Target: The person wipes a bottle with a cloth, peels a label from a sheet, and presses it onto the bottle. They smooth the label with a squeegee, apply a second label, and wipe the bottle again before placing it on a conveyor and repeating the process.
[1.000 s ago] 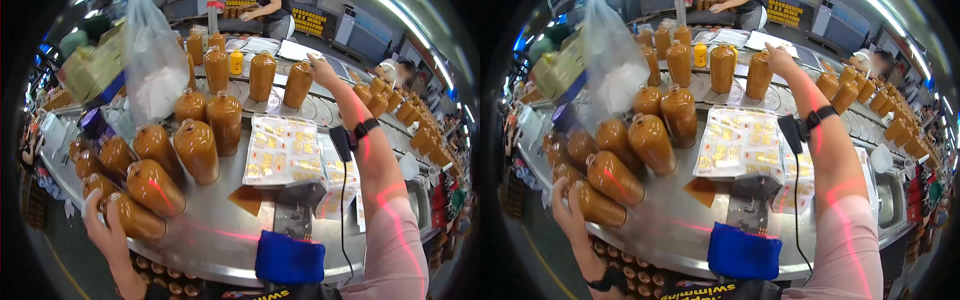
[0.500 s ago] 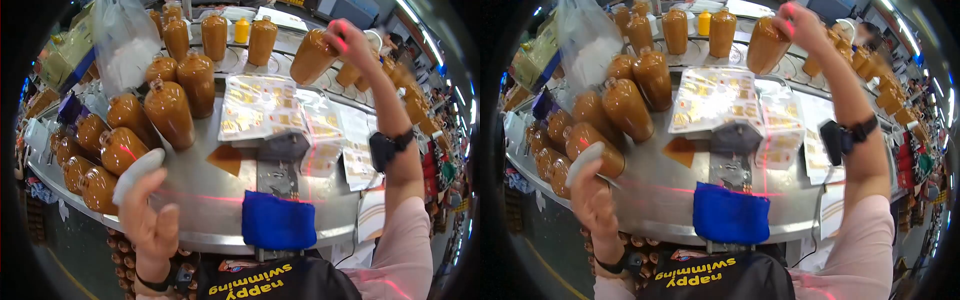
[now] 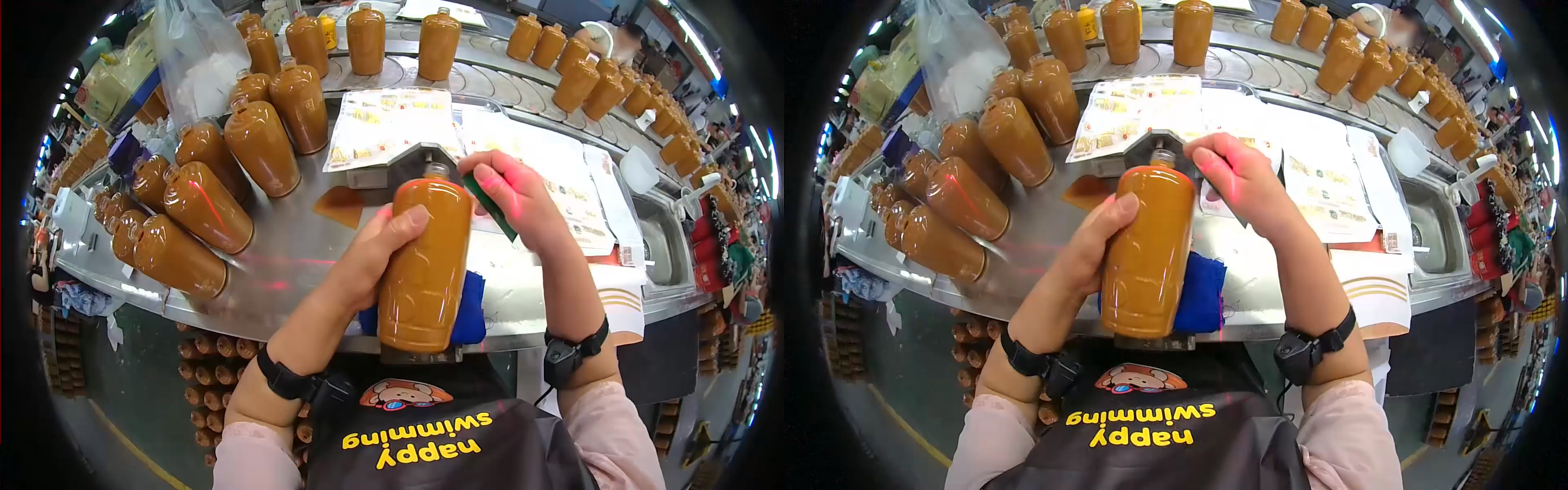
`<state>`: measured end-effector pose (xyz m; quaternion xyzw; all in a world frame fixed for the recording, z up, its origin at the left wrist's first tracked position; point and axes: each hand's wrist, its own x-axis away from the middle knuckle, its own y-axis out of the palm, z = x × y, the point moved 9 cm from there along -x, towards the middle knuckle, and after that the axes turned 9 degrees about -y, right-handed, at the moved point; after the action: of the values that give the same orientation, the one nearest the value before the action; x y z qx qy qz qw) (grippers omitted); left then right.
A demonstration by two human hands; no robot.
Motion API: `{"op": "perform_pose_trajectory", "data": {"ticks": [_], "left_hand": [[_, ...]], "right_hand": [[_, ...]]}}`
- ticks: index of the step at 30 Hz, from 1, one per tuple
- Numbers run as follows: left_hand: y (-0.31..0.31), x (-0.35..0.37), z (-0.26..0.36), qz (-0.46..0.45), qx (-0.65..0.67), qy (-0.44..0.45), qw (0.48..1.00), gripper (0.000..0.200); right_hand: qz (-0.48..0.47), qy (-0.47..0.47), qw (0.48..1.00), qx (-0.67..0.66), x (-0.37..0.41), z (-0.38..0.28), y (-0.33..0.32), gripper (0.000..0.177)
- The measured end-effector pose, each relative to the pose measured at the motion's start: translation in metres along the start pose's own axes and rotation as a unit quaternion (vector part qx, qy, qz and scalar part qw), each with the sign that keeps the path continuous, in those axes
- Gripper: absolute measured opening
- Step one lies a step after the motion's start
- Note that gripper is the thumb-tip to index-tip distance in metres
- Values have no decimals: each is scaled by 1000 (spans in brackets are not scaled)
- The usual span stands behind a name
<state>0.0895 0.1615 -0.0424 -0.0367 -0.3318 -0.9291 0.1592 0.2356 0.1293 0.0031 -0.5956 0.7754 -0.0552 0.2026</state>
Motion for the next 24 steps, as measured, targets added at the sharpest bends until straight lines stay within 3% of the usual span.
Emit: {"op": "perform_pose_trajectory", "data": {"ticks": [5,8,11,17,19,24], "left_hand": [[-16,-12,-7,83,-32,-27,996,50],[-25,-14,-9,146,-44,-1,988,55],[-22,-7,-1,132,-55,26,989,60],[-21,-7,2,136,-87,18,987,62],[-27,-8,5,152,-96,16,984,64],[-37,-23,5,186,-141,30,972,71]], "right_hand": [[54,9,998,22,14,26,-21,25],[138,27,985,99,13,35,-66,26],[189,37,949,251,-2,68,-128,30],[87,237,907,336,-50,146,-161,43],[82,284,920,258,-50,143,-149,43],[72,241,938,238,-64,165,-156,29]]}}
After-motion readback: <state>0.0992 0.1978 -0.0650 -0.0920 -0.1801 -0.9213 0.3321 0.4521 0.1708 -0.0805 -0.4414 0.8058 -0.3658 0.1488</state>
